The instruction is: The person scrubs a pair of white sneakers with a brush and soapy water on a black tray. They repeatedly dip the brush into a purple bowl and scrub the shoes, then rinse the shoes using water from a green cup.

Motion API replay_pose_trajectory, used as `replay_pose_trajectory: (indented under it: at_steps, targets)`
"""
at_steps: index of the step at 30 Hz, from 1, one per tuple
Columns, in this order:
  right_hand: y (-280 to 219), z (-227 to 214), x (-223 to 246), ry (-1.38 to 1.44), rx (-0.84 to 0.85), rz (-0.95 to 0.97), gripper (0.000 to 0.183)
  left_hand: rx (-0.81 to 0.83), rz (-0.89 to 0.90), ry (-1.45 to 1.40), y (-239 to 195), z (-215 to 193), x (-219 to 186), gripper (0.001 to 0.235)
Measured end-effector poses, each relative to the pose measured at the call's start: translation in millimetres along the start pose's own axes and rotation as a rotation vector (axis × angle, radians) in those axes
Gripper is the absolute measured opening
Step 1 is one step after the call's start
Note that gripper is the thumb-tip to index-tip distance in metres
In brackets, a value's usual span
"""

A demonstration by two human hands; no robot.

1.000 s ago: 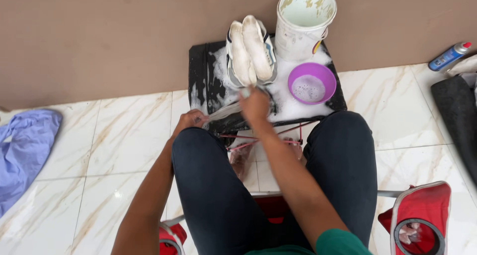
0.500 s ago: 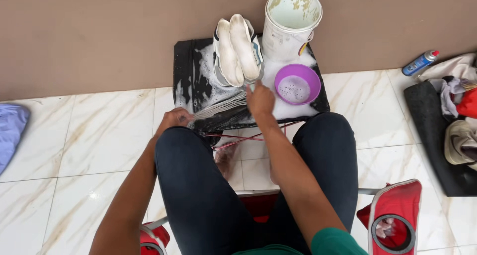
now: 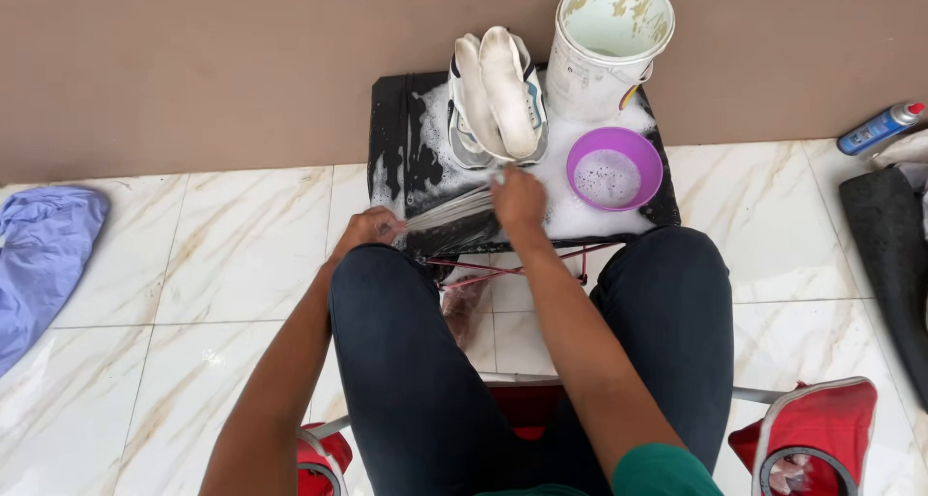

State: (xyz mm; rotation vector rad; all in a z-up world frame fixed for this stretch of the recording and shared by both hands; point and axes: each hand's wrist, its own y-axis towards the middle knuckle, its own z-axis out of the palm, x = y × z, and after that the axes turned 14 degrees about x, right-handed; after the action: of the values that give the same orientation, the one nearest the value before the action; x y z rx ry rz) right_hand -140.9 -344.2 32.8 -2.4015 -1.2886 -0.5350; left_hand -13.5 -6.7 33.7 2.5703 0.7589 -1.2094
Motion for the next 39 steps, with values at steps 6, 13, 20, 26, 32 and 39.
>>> replay_pose_trajectory:
  at_steps: [6, 13, 20, 26, 32, 39]
  targets:
    - [-56.4, -7.6, 82.9, 0.104, 0.083, -0.004, 0.05, -0.051, 0.008, -0.021, 1.2, 13.0, 16.4, 0.006]
    - [-8.8, 62.6, 89.6, 0.204, 0.168, -0.316, 0.05, 0.001, -0.009, -0.032, 10.5, -7.7, 28.2, 0.008]
    - [-3.7, 5.2, -6.6, -0.054, -0.066, 0.075, 0.042, -0.009, 0.024, -0.026, -2.2, -0.7, 7.3, 0.005]
    - [-59.7, 55.6, 136.0, 0.186, 0.103, -0.227, 0.054, -0.05, -0.017, 0.048, 8.7, 16.3, 58.9, 0.007]
    - [-7.4, 28.2, 28.8, 0.107, 0.05, -0.161, 0.045, 0.002, 0.021, -0.036, 8.8, -3.4, 33.3, 0.003]
    - [-71.7, -11.5, 75.2, 0.026, -0.079, -0.062, 0.042, -0.036, -0.01, -0.028, 6.2, 5.7, 19.2, 0.003]
